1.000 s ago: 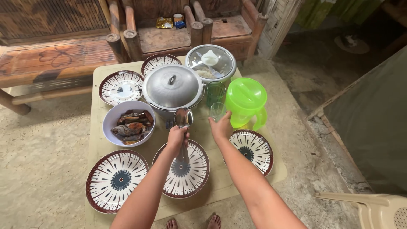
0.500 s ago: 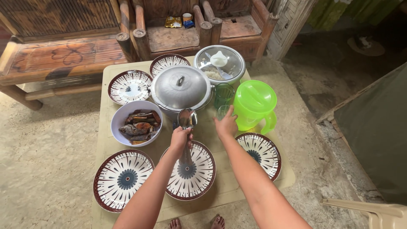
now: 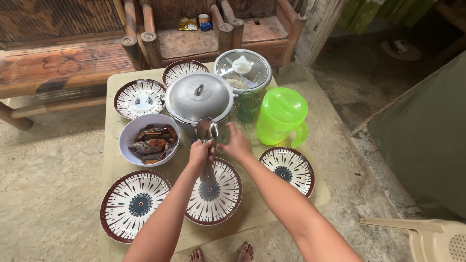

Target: Setting a table with plates and bowls and serving rice from a rice cooker

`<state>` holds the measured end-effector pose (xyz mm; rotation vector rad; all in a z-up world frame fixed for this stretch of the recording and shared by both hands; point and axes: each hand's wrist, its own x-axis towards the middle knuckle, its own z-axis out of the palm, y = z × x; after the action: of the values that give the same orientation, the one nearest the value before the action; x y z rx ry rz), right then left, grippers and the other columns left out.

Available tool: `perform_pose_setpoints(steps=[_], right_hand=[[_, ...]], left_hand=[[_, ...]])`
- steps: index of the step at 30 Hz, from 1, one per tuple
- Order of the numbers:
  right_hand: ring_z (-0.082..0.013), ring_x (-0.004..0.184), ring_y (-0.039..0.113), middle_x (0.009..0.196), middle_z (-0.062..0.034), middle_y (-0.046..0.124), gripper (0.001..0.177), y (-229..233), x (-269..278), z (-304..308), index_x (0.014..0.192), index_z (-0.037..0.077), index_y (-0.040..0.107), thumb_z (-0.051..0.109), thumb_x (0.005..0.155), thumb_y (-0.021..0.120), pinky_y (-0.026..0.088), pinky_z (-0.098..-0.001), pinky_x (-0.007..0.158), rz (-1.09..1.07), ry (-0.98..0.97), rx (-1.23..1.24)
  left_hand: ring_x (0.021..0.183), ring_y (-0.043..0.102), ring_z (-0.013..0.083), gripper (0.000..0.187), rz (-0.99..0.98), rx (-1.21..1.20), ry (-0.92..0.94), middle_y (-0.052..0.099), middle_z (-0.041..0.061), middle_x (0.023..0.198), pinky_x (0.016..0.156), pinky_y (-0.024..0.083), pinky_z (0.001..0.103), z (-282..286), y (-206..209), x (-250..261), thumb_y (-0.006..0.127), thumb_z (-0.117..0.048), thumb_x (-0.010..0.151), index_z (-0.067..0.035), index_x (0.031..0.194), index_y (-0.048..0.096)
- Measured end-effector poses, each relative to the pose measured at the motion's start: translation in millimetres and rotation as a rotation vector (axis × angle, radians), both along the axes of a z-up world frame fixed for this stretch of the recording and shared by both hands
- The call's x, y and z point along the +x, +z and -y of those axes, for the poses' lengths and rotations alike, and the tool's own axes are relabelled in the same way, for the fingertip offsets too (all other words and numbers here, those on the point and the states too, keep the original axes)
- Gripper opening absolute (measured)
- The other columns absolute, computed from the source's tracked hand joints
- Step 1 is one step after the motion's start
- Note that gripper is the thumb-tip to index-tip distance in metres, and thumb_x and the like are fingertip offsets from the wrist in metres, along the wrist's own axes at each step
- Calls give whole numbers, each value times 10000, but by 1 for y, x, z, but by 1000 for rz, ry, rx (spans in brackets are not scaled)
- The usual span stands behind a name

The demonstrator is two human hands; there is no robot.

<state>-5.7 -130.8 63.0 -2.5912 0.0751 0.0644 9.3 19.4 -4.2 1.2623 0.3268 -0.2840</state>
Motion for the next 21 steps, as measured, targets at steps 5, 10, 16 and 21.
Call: perform_pose_setpoints(steps=[5, 10, 16, 21], right_hand=[[-429, 1122, 691, 1206, -150, 635, 835, -22, 5, -2, 1440, 292, 312, 476, 800, 814, 519, -559, 1004, -35, 49, -43], [-420, 1102, 700, 1176, -148, 640, 850, -34, 4, -2, 1469, 277, 295, 450, 816, 811, 502, -549, 998, -50, 55, -75], [-458, 1190, 654, 1284, -215, 620, 863, 1, 1, 8, 1520, 233, 361, 817, 893, 461, 470, -612, 1034, -45, -11, 63], [-400, 1101, 707, 1191, -218, 665, 576, -55, 53, 47, 1385, 116, 470, 553, 1011, 499, 554, -545, 938, 85, -389, 96]], left_hand=[[325, 480, 220, 117, 11, -1, 6, 548, 126, 559, 269, 437, 413, -4, 11, -4, 558, -124, 981, -22, 930, 588], [328, 477, 226, 118, 13, -5, 10, 548, 130, 563, 270, 433, 418, -9, 7, -3, 566, -129, 975, -22, 934, 593], [325, 479, 226, 124, 19, 1, 0, 545, 132, 567, 271, 430, 421, -7, 6, -4, 569, -126, 978, -14, 927, 591], [325, 462, 219, 118, -4, 0, -13, 534, 123, 560, 271, 426, 410, 0, 13, -1, 563, -132, 980, -27, 937, 595]])
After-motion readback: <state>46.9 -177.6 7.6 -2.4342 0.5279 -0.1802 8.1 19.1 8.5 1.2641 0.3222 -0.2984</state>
